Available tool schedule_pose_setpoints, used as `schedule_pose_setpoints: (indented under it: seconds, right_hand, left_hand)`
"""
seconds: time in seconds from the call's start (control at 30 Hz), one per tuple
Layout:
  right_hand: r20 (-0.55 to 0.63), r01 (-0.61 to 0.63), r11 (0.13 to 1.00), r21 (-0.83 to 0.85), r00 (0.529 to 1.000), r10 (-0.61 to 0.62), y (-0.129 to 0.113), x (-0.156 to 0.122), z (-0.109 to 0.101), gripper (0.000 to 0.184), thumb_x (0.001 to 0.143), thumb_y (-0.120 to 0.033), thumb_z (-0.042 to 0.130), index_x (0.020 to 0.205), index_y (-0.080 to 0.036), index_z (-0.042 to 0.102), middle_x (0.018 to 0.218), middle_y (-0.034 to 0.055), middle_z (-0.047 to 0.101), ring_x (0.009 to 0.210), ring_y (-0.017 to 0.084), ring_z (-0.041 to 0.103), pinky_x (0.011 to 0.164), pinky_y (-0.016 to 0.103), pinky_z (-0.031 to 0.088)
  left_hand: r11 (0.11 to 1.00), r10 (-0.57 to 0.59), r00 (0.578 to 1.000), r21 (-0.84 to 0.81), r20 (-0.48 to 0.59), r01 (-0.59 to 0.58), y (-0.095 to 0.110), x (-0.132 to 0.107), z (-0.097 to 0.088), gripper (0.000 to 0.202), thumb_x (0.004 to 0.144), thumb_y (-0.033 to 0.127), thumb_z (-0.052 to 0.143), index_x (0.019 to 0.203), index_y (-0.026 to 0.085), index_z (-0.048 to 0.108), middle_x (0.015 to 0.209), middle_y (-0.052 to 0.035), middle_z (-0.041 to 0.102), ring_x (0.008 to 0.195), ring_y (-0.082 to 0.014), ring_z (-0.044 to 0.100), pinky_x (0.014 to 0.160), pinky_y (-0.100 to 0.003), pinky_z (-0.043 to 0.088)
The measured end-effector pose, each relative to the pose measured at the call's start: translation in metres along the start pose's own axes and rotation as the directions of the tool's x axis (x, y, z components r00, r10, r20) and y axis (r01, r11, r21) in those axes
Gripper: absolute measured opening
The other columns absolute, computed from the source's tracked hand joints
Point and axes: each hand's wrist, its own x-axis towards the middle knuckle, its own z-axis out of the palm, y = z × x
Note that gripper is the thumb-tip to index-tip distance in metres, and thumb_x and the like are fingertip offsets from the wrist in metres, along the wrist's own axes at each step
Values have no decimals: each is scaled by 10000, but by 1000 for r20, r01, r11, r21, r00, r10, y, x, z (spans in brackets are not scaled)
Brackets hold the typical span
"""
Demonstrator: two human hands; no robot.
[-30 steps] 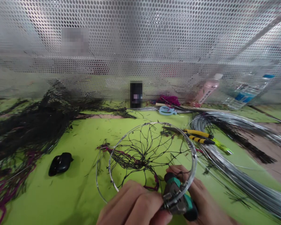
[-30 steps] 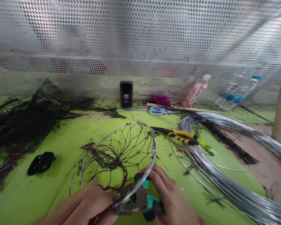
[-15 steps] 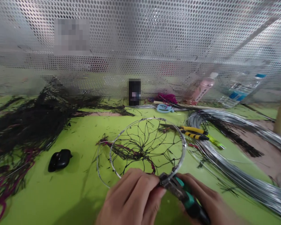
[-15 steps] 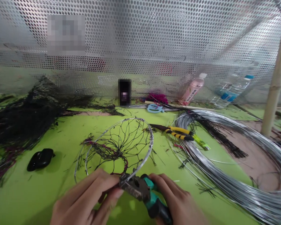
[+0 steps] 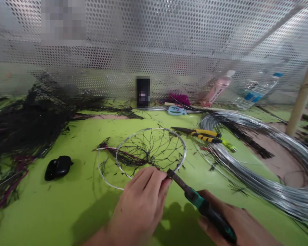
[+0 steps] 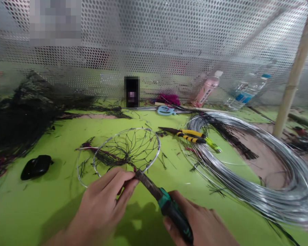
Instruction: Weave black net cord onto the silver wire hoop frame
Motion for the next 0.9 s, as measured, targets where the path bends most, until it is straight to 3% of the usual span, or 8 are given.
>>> schedule_pose_setpoints:
  seconds: [0.2, 0.37, 0.5, 0.63, 0.73, 0.8, 0.9]
  right_hand:
    - [256, -225, 974, -11, 941, 220, -10, 2, -18, 368, 967, -515, 401, 983, -249, 654, 815, 79, 759, 705, 282, 734, 646, 406, 594]
    - [251, -319, 945, 78, 923, 291, -6, 1, -14, 376, 939, -491, 480, 1091, -227, 701, 891, 94, 768, 821, 292, 737, 702, 380, 590]
    - [298, -411, 894, 178, 888, 349, 2, 4, -8, 384, 895, -451, 597, 1185, -228, 712, 768, 54, 756, 730, 261, 732, 590, 313, 574]
    - [394, -396, 866, 305, 880, 264, 6, 5, -14, 347, 941, -477, 549, 1074, -214, 732, 668, 20, 715, 585, 213, 703, 474, 273, 545]
    - [333, -319, 901, 293, 918, 217, 3, 5, -26, 355, 932, -514, 564, 1032, -232, 755, 719, 32, 758, 620, 238, 739, 472, 291, 589]
    - [270, -227, 943, 243, 950, 159, 2, 6, -36, 355, 926, -540, 580, 1031, -264, 776, 795, 33, 795, 680, 257, 768, 519, 306, 629]
    - [250, -161, 967, 199, 962, 109, 5, 7, -48, 326, 935, -544, 598, 1022, -296, 791, 862, 19, 811, 735, 249, 786, 576, 281, 650]
  left_hand:
    - [994, -107, 987, 5, 122, 107, -5, 1, 15, 168, 986, 119, 563, 829, 176, 580, 706, 18, 613, 549, -133, 556, 473, -240, 411]
    - [989, -145, 971, 31, 189, 142, -8, -1, 27, 187, 986, 123, 561, 804, 166, 578, 718, 1, 627, 541, -133, 552, 463, -233, 413]
    - [989, -147, 962, 55, 229, 138, -11, 0, 33, 184, 996, 127, 541, 825, 158, 601, 721, -2, 642, 547, -138, 574, 486, -244, 446]
    - [990, -140, 960, 54, 242, 131, -12, 3, 28, 156, 999, 140, 544, 871, 143, 632, 759, -19, 681, 581, -148, 628, 517, -263, 503]
    - [989, -147, 964, 38, 220, 142, -8, 4, 20, 78, 994, 162, 586, 1004, 122, 652, 778, -22, 717, 604, -160, 671, 529, -279, 552]
    - [990, -142, 970, 33, 196, 138, -5, 4, 16, 128, 981, 154, 614, 1095, 111, 654, 829, -35, 750, 650, -172, 704, 576, -305, 589]
    - [992, -126, 977, 36, 173, 121, -3, 5, 11, 125, 960, 111, 630, 1072, 111, 688, 885, -48, 772, 675, -178, 720, 599, -313, 600]
